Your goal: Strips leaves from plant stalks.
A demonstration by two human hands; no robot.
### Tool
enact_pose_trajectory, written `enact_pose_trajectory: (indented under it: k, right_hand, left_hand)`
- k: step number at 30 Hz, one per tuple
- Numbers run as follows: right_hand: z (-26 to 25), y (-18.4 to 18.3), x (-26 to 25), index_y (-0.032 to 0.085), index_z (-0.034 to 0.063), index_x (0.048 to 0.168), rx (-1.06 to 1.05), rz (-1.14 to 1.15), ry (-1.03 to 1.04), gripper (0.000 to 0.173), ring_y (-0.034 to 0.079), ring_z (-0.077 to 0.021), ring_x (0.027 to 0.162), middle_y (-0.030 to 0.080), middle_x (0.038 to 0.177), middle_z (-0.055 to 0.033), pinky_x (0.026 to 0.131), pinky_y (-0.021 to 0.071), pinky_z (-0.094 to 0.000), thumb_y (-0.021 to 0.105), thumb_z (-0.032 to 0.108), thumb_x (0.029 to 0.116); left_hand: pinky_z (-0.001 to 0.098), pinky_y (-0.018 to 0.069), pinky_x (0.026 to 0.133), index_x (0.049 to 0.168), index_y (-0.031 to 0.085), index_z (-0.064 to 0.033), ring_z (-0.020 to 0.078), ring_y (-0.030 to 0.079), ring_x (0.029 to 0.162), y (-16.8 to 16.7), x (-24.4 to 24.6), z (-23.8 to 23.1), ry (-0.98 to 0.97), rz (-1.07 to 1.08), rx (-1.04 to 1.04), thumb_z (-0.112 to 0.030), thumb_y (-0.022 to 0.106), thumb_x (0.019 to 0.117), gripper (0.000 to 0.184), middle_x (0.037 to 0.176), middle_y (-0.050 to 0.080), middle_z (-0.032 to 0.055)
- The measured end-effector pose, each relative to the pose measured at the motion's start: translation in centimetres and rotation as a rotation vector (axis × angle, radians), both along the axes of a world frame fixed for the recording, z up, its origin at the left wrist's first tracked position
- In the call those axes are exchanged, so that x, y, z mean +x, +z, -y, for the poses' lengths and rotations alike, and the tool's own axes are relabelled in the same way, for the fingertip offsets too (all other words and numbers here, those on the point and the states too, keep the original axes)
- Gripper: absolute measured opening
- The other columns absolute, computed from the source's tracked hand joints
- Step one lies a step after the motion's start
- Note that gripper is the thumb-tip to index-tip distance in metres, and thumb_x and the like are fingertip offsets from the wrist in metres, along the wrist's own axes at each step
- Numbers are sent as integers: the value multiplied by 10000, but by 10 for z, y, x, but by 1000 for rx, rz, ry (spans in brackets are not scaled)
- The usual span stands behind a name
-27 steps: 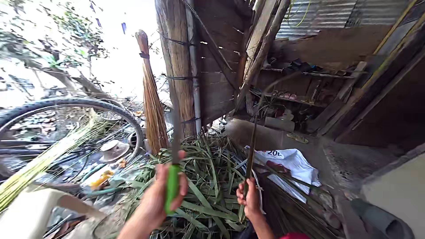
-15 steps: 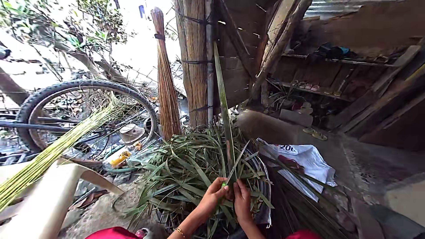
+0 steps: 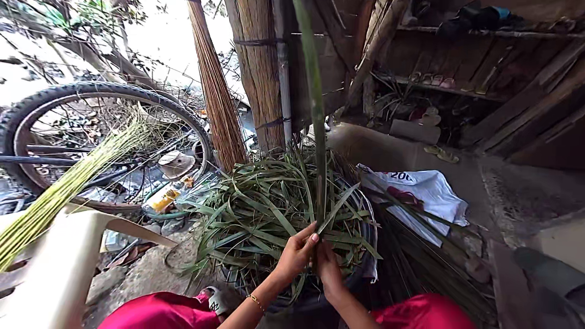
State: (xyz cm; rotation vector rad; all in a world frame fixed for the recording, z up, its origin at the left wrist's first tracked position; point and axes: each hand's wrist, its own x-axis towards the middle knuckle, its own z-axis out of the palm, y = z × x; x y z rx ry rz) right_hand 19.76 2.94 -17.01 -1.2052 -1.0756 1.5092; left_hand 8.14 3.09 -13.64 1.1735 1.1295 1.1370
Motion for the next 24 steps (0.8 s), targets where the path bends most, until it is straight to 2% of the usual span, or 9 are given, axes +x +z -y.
enact_pose_trajectory:
  k: [2, 4, 8, 10, 12, 14, 16, 20, 24]
  right_hand:
    - [2, 0, 0, 532, -41, 1229, 12, -84, -23, 299, 537, -25, 648, 543, 776, 18, 638, 494, -195, 314, 129, 1115]
    - [-1, -4, 0, 543, -15, 1123, 156, -62, -93, 281, 496, 12, 597, 505, 710, 68, 602, 464, -168, 303, 130, 1100]
    - [-15, -4, 5, 552, -49, 1164, 359, 47, -186, 310, 481, 40, 632, 497, 771, 66, 602, 441, -153, 320, 143, 1094]
    - [-20, 3, 6, 555, -59, 1168, 359, 78, -201, 297, 494, 32, 640, 521, 788, 43, 602, 446, -158, 335, 127, 1095]
    - [-21, 7, 6, 557, -81, 1184, 342, 92, -202, 282, 555, 18, 701, 586, 847, -1, 666, 494, -171, 359, 98, 1091]
    - [-22, 8, 5, 557, -98, 1197, 321, 97, -194, 283, 574, -2, 767, 600, 902, -40, 732, 504, -189, 363, 77, 1087]
    - [-23, 8, 4, 563, -86, 1182, 309, 116, -198, 277, 568, -5, 768, 593, 894, -38, 735, 499, -194, 358, 75, 1088]
    - [-23, 8, 5, 566, -102, 1243, 268, 120, -189, 294, 597, -13, 831, 629, 950, -68, 798, 514, -195, 371, 46, 1081]
    - [-26, 12, 10, 596, -74, 1126, 235, 221, -136, 266, 573, -51, 741, 592, 845, -48, 717, 507, -248, 372, 62, 1079]
  left_hand:
    - [194, 468, 566, 1518, 423, -12, 11, 516, 595, 2, 1, 1, -31, 0, 37, -170, 446, 1076, 470, 801, 598, -41]
    - [189, 489, 565, 1517, 422, -21, 15, 533, 583, 10, 1, -1, -93, 59, 14, -170, 412, 1086, 456, 765, 582, -54]
    - [201, 546, 630, 1461, 499, -25, 36, 616, 651, 16, -9, -8, -214, 68, -48, -149, 465, 1073, 409, 810, 644, -45]
    - [189, 531, 622, 1452, 497, -31, 29, 612, 665, 14, -10, -10, -226, 14, -48, -137, 504, 1057, 409, 875, 659, -26]
    - [185, 474, 561, 1491, 436, -48, 24, 558, 631, 13, -7, -11, -233, -57, -71, -173, 491, 1063, 450, 917, 629, -2]
    - [202, 433, 508, 1545, 371, -83, 34, 505, 578, 11, -4, -11, -234, -111, -103, -257, 459, 1079, 505, 864, 587, -6]
    - [225, 412, 491, 1563, 366, -108, 46, 462, 533, 6, -3, -12, -222, -178, -100, -322, 449, 1084, 531, 776, 550, -16]
    - [320, 442, 579, 1539, 447, -137, 101, 469, 572, 4, -4, -12, -190, -383, -56, -402, 470, 1073, 537, 754, 571, 13]
    - [314, 462, 613, 1519, 475, -117, 94, 492, 615, -1, 0, -9, -152, -354, -60, -385, 444, 1085, 511, 872, 628, 33]
